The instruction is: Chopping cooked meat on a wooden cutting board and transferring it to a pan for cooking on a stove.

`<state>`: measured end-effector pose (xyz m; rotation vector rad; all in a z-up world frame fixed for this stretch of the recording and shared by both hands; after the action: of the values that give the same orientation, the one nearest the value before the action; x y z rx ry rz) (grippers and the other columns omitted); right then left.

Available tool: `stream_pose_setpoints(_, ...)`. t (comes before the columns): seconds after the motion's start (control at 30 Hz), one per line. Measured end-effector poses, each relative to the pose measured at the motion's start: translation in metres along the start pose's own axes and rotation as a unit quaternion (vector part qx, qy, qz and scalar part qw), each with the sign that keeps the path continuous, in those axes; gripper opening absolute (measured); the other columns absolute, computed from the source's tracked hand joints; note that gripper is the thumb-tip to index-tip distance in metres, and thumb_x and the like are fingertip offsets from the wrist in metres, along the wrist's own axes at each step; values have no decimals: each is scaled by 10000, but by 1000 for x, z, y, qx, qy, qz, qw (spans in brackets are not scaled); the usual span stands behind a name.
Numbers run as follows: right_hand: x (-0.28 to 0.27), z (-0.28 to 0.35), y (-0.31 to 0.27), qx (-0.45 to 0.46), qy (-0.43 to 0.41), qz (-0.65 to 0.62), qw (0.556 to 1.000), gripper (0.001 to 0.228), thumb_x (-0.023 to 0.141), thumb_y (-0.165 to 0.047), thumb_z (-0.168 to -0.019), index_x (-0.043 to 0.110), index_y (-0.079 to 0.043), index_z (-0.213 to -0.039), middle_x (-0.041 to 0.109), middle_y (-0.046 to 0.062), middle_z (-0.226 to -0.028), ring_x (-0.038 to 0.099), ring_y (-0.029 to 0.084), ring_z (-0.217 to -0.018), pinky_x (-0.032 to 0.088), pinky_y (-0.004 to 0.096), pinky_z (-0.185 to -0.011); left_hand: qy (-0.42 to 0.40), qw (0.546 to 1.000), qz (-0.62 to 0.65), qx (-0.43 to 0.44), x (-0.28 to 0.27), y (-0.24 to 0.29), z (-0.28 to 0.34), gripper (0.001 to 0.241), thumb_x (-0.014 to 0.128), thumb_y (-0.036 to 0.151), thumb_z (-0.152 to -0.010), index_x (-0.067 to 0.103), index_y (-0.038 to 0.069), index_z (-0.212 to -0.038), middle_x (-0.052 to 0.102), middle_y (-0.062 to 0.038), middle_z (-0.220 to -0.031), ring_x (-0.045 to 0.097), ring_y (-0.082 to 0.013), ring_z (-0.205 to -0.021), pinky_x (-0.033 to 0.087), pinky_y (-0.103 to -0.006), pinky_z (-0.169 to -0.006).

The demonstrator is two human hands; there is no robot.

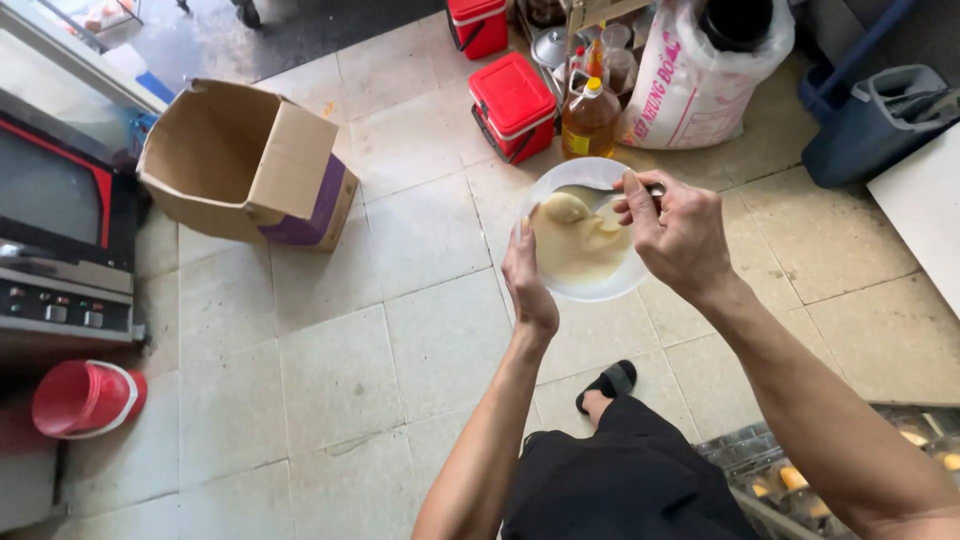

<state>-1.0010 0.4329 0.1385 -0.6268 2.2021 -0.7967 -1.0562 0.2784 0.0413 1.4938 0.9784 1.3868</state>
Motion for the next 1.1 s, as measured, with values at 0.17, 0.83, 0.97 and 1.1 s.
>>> stream_pose_setpoints(0.17,-43,-78,63,-66,-113,-58,990,168,642,-52,-1038,738,-51,-900,719,76,-725,732,212,-681,561,317,-633,-141,988,-20,-66,90,-25,-68,532,481,393,-1041,643,23,-1386,507,-258,-1514,434,-349,-1454,313,-496,-1216)
stream_pose_setpoints(0.83,-327,-217,331,14,29,319,947,102,703,28,-980,752,10,-1068,768,116,-968,725,273,-827,565,362,-726,-480,837,2,-262,566,-208,-215,674,567,486,-950,574,6,-1424,562,-211,-1471,556,-366,-1300,485,-478,-975)
stream_pose_setpoints(0.97,-382,-235,363,108,58,406,906,76,706,91,-950,729,83,-1022,782,162,-1002,739,271,-820,585,348,-691,-567,792,-76,-212,662,-193,-208,648,474,439,-950,601,-33,-1376,646,-159,-1389,567,-258,-1270,422,-356,-1094)
stream_pose_setpoints(1.1,-425,-215,412,222,65,397,888,82,649,85,-953,710,72,-1007,770,185,-949,709,242,-668,572,296,-506,-617,769,-53,-159,736,-210,-189,618,457,438,-989,599,-31,-1365,644,-150,-1390,561,-243,-1275,411,-347,-1104)
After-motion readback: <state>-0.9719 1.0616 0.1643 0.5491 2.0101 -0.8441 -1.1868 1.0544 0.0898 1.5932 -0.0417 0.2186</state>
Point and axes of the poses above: each hand's wrist, its own z-axis away from the middle knuckle, its own x-axis out of the palm, y = z × x, the point moved 4 cm from there along -z, towards the middle knuckle
